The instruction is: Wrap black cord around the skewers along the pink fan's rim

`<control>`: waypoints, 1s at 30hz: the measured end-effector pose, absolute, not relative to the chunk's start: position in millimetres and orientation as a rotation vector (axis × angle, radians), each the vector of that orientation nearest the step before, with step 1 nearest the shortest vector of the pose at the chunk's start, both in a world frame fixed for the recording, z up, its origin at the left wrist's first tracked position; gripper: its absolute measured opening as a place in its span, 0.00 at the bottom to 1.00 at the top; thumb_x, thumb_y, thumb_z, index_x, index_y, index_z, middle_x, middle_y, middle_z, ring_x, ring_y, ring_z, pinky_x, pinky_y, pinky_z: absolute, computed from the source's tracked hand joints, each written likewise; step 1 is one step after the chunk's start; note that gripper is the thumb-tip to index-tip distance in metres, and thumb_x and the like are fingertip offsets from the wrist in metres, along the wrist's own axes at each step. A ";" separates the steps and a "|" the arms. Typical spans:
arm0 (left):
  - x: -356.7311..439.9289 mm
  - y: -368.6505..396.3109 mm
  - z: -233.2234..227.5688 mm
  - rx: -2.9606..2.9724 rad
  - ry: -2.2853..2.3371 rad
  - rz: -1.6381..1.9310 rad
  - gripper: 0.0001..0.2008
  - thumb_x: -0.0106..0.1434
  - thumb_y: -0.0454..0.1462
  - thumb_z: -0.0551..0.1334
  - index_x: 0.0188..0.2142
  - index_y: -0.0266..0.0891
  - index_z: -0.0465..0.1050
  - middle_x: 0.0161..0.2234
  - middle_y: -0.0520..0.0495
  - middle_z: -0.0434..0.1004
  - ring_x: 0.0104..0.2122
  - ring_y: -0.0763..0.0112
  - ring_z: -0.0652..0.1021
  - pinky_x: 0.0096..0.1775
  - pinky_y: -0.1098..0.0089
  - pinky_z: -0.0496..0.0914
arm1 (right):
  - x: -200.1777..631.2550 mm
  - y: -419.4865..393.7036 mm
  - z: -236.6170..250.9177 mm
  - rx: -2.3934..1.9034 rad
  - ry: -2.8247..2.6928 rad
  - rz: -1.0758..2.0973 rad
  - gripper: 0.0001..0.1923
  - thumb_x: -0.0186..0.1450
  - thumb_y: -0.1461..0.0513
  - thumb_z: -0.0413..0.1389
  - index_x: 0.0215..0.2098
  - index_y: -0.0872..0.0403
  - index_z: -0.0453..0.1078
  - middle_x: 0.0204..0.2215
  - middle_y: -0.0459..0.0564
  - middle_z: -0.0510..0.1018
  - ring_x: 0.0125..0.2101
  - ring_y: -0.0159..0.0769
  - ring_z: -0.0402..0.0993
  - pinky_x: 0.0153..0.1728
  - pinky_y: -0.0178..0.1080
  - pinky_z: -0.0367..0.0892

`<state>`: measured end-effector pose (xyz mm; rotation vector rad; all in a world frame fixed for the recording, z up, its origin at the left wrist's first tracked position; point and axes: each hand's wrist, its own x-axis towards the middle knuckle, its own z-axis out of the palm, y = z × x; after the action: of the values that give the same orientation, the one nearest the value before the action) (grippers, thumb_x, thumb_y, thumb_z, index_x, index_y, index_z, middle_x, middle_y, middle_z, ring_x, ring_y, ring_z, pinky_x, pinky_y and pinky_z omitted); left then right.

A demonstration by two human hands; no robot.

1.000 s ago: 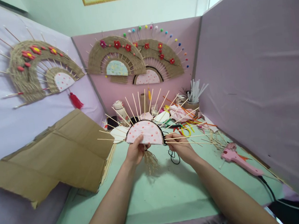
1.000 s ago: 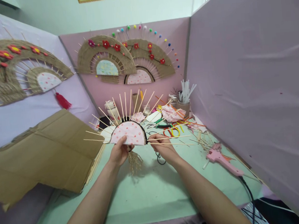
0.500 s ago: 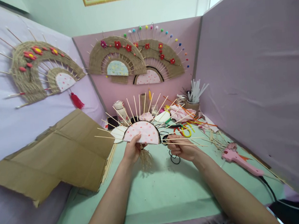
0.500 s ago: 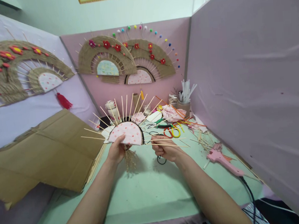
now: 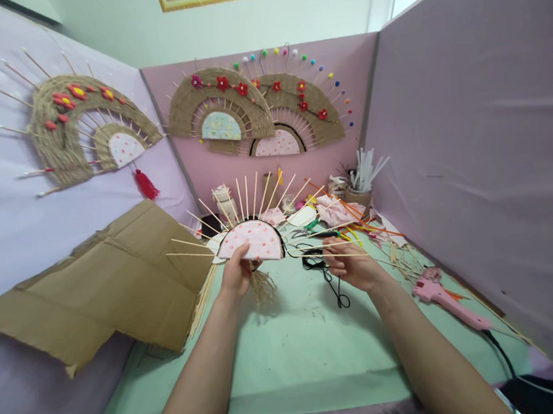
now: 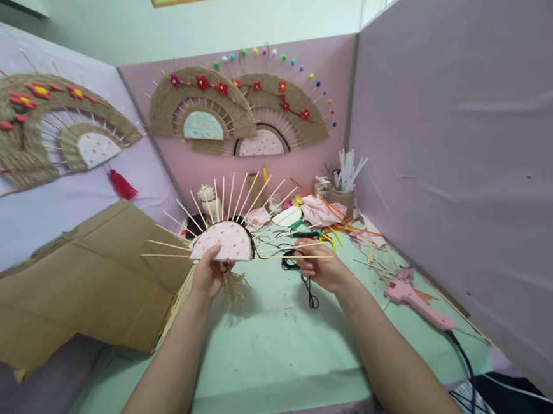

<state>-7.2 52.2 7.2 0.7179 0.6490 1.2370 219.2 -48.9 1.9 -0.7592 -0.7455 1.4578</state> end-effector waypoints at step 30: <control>-7.3 53.6 5.0 0.727 0.655 1.250 0.11 0.45 0.34 0.67 0.30 0.37 0.70 0.23 0.54 0.75 0.19 0.78 0.73 0.21 0.76 0.67 | 223.6 -65.6 12.4 -0.805 -0.754 0.171 0.07 0.59 0.60 0.53 0.32 0.51 0.58 0.34 0.44 0.63 0.18 0.21 0.55 0.18 0.30 0.52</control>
<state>-7.3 53.6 5.0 0.7269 0.6551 1.2505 223.6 -65.6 12.4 -0.8046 -0.7541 0.1715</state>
